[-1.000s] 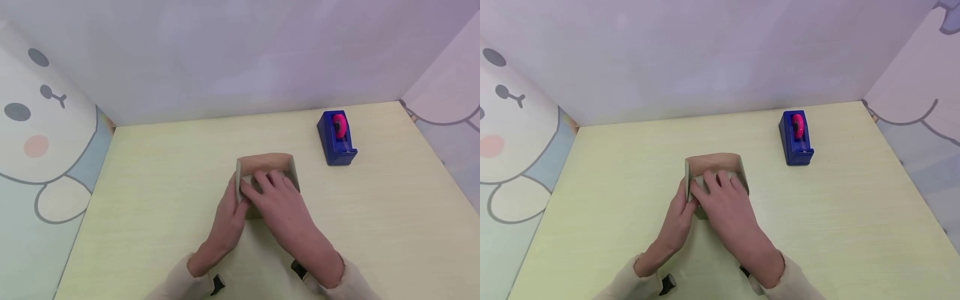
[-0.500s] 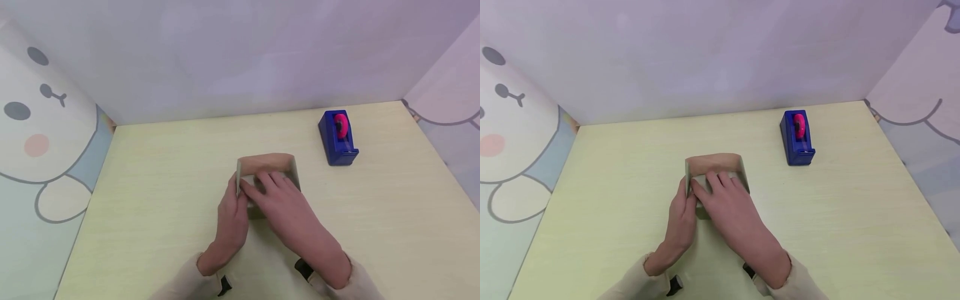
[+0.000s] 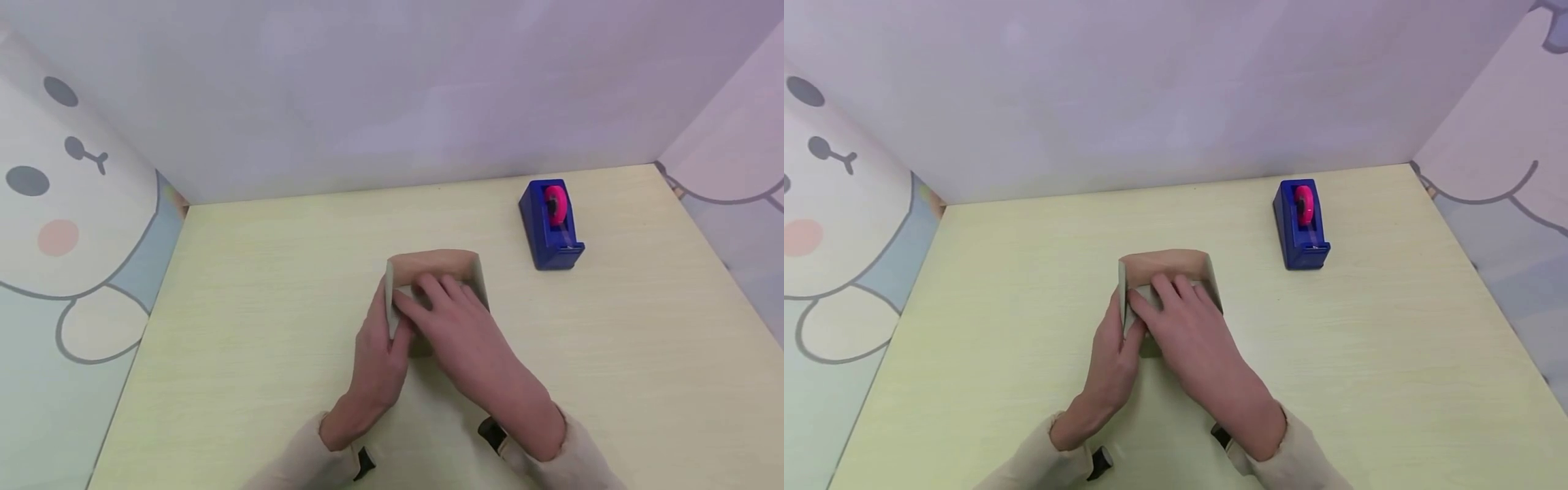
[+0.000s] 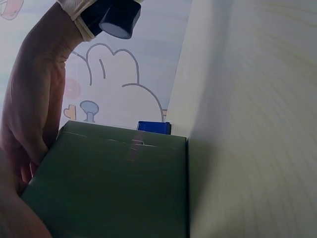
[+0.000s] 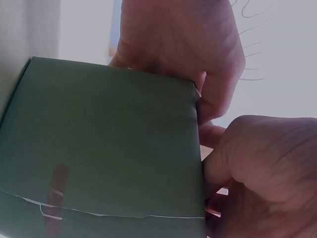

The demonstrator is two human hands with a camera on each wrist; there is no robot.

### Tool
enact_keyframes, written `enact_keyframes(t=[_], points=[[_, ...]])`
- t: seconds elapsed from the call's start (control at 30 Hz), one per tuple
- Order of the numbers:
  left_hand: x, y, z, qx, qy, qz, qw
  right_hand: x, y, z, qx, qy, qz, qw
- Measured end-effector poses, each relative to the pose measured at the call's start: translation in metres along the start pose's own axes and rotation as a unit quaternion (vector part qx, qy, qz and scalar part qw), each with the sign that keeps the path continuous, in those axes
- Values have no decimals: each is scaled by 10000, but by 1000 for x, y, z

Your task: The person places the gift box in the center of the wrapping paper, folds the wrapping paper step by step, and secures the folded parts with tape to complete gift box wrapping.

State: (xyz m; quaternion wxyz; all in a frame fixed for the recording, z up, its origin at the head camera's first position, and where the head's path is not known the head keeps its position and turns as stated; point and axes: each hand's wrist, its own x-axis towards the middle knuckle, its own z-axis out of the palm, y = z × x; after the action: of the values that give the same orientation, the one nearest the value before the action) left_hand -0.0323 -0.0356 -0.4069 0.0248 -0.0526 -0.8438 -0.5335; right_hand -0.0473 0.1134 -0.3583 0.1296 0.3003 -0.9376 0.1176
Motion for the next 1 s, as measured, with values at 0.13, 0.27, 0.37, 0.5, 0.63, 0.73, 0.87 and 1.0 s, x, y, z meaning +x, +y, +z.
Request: enact_keyframes(t=[0.13,0.27,0.37,0.5,0.63,0.73,0.87,1.0], points=[[0,0,0,-2,53,-46,10000,1,0,2,-26,-25,9,10000],[0,0,1,-49,81,-42,9999,2,-1,4,-58,-19,115,9999],[0,0,1,-72,69,-38,9999,3,-4,6,-112,-25,186,9998],[0,-1,1,-39,88,-5,10000,3,-6,5,-150,-102,145,9997],[1,-2,1,-106,110,85,9998,1,-3,-2,14,-255,65,9997],[1,-2,1,-184,114,128,9997,0,0,-8,139,-389,4,9991],[1,-2,1,-84,150,119,9998,-1,0,-8,0,-339,-115,9994],[1,-3,1,189,191,259,9993,-2,-2,-3,-108,-73,-85,9999]])
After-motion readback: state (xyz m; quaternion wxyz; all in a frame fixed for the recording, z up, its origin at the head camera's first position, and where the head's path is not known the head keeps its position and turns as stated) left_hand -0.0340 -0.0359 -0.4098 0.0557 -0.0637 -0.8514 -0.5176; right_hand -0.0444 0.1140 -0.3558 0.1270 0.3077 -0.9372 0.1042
